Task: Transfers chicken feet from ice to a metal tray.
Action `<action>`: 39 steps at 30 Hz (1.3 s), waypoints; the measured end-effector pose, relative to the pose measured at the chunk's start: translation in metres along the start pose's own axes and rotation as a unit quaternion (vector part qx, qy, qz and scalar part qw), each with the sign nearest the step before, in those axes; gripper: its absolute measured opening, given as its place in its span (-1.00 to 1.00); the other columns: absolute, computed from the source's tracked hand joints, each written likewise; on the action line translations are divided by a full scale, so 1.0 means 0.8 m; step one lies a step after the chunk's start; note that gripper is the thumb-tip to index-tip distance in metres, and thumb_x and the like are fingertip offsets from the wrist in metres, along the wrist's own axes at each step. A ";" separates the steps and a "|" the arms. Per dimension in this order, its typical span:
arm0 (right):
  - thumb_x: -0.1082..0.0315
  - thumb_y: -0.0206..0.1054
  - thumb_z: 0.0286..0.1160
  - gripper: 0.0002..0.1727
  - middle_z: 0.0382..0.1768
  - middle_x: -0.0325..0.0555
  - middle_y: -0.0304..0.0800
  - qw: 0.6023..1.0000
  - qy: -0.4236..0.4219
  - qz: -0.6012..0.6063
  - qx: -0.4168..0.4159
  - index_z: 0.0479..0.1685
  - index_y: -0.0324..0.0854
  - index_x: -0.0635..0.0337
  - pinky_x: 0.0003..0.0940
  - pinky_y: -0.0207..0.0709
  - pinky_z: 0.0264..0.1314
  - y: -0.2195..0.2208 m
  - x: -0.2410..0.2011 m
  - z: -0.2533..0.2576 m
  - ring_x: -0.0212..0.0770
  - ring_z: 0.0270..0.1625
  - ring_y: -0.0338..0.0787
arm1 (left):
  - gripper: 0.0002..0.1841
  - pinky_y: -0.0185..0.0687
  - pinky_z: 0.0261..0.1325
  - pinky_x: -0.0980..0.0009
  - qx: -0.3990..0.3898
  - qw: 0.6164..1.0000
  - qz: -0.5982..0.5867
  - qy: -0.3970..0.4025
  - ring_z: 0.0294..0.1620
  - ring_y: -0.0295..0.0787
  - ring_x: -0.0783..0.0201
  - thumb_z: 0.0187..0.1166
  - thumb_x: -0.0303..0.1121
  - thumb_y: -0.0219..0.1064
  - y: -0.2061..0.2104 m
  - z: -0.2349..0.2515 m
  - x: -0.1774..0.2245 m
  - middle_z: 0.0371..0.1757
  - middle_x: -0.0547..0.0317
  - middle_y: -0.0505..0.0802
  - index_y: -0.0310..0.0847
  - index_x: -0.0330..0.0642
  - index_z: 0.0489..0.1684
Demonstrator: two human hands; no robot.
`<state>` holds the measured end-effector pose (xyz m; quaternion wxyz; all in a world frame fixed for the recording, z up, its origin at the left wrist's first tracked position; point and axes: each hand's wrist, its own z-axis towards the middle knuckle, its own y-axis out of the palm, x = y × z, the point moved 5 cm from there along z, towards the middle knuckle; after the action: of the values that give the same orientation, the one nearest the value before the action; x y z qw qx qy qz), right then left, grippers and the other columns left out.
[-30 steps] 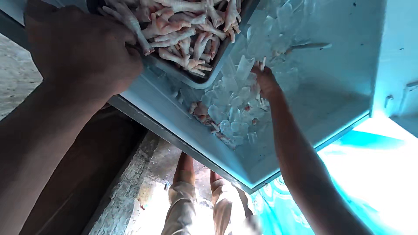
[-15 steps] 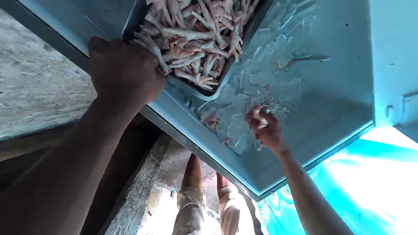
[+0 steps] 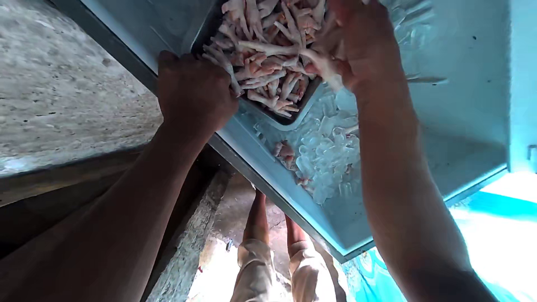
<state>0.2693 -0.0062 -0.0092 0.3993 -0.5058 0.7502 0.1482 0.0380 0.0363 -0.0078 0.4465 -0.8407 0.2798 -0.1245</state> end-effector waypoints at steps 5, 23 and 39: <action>-0.12 0.42 0.51 -0.16 0.66 -0.17 0.43 0.999 -0.007 -0.050 -0.017 0.80 0.23 -0.14 0.07 0.71 0.32 -0.045 0.021 -0.031 -0.04 0.59 0.57 | -0.71 0.37 0.26 -0.32 0.017 1.000 -0.010 0.002 0.08 0.75 -0.32 0.60 -0.21 0.20 0.000 -0.002 -0.001 -0.19 -0.25 0.84 0.74 -0.23 -0.33; 0.11 0.25 0.70 -0.53 0.48 0.08 0.67 0.812 0.104 -0.557 -0.137 0.50 0.61 0.06 0.42 0.37 0.50 -0.238 0.326 -0.103 0.22 0.48 0.64 | -0.60 0.30 0.26 -0.53 0.039 0.998 -0.045 0.014 0.13 0.71 -0.48 0.72 -0.17 0.02 0.024 0.008 -0.017 -0.05 -0.39 0.83 0.74 -0.25 -0.13; 0.07 0.48 0.50 -0.49 0.15 0.38 0.78 0.737 0.123 -0.661 -0.064 0.29 0.66 0.25 0.66 0.30 0.34 -0.296 0.296 -0.033 0.48 0.27 0.72 | -0.61 0.33 0.18 -0.55 0.049 0.998 -0.048 0.003 0.10 0.72 -0.50 0.71 -0.17 0.03 0.021 0.008 -0.019 -0.09 -0.39 0.83 0.76 -0.24 -0.17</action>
<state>0.4251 -0.2795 -0.1267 0.2676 -0.9127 0.2583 -0.1694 0.0225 0.0417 -0.0247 0.4794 -0.8301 0.2341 -0.1620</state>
